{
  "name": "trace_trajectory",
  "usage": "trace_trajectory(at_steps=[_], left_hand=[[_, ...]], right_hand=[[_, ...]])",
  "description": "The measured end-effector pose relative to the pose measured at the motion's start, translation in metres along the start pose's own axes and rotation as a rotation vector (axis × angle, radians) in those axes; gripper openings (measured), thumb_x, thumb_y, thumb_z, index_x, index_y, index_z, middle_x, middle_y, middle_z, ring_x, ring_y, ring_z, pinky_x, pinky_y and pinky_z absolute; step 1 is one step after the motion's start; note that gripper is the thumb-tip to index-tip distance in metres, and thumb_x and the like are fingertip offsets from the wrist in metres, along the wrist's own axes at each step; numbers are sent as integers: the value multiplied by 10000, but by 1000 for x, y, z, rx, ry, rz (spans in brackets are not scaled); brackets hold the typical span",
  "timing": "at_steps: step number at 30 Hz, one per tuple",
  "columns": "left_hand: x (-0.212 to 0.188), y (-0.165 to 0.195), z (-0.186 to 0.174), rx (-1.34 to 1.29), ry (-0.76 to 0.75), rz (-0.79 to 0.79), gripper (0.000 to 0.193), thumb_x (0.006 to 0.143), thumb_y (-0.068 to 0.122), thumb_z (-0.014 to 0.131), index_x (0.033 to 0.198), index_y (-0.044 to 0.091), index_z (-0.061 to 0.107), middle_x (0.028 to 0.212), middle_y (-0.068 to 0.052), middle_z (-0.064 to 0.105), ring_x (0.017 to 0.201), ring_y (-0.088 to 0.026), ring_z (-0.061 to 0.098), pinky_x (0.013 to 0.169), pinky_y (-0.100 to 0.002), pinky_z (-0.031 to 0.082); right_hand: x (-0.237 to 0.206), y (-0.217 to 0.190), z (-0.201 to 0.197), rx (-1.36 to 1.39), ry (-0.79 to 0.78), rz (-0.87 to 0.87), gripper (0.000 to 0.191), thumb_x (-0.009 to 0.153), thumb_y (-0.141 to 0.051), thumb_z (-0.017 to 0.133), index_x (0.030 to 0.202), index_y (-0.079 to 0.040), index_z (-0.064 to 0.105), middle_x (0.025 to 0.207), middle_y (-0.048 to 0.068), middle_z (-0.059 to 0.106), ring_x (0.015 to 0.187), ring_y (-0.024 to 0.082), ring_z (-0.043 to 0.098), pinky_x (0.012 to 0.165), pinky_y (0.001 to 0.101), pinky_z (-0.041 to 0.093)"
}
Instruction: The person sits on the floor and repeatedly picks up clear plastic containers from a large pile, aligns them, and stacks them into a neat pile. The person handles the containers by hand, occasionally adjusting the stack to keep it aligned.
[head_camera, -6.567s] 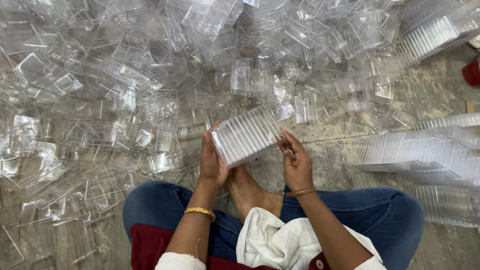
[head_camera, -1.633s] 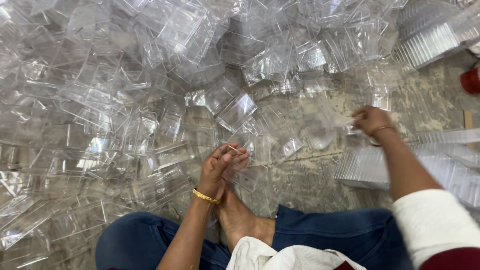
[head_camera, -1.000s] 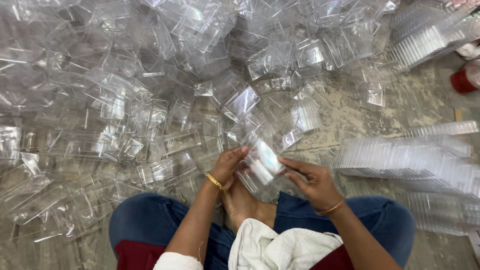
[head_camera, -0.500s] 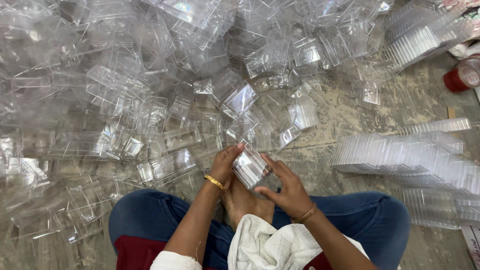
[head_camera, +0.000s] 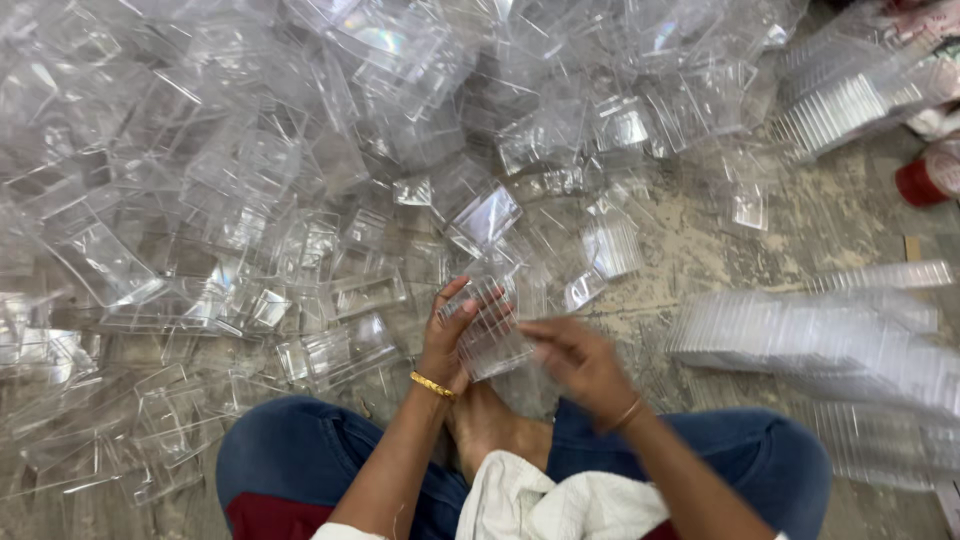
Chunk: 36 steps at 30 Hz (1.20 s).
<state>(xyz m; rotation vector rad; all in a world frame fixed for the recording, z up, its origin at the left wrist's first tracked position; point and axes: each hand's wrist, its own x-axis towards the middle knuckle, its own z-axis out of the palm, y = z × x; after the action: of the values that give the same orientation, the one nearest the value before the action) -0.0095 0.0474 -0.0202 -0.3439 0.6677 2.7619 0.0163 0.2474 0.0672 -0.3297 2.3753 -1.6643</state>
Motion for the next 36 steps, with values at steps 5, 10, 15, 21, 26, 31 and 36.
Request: trace_trajectory(at_steps=[5,10,15,21,26,31,36], left_hand=[[3,12,-3,9,43,40,702,827,234,790,1409,115,417,1307,-232,635,1143,-403,683,948,-548,600],[8,12,-4,-19,72,12,672,822,236,768,1387,127,420,1277,-212,657,1107,-391,692,903,-549,604],[12,6,-6,31,51,0,647,851,223,756,1396,107,425,1261,-228,652,1120,-397,687,910,-540,601],[6,3,-9,98,29,-28,643,849,234,755,1377,112,409,1283,-233,665,1141,-387,690,939,-520,588],[6,4,-9,168,45,-46,651,843,246,757,1378,113,411,1284,-216,663,1134,-373,687,931,-512,588],[1,-3,-7,185,0,-96,619,838,244,756,1367,121,457,1256,-213,673,1112,-364,702,924,-507,611],[-5,-9,-8,217,38,-78,611,856,222,783,1388,99,509,1215,-136,672,1068,-257,669,890,-449,590]], right_hand=[[104,32,-99,-788,298,163,619,914,-363,698,1484,-166,560,1527,208,442,1395,366,454,1160,480,419],[116,63,-104,-900,111,434,797,896,-379,709,1577,-224,325,1661,238,123,1528,411,171,1189,505,303],[46,83,-77,-990,126,286,774,813,-199,746,1495,-120,388,1578,299,283,1426,471,319,1106,492,397],[0,93,-106,-883,366,455,582,832,-109,704,1397,-126,563,1007,223,741,950,406,720,850,488,572],[7,68,-105,85,546,447,377,967,-32,602,1344,-49,608,1005,168,730,874,344,669,693,429,543],[13,29,-41,452,313,654,361,939,-90,593,1298,-62,607,1108,125,776,981,203,765,865,342,643],[13,32,11,239,168,455,447,925,-94,654,1372,-89,652,1030,60,725,862,125,666,794,292,569]])
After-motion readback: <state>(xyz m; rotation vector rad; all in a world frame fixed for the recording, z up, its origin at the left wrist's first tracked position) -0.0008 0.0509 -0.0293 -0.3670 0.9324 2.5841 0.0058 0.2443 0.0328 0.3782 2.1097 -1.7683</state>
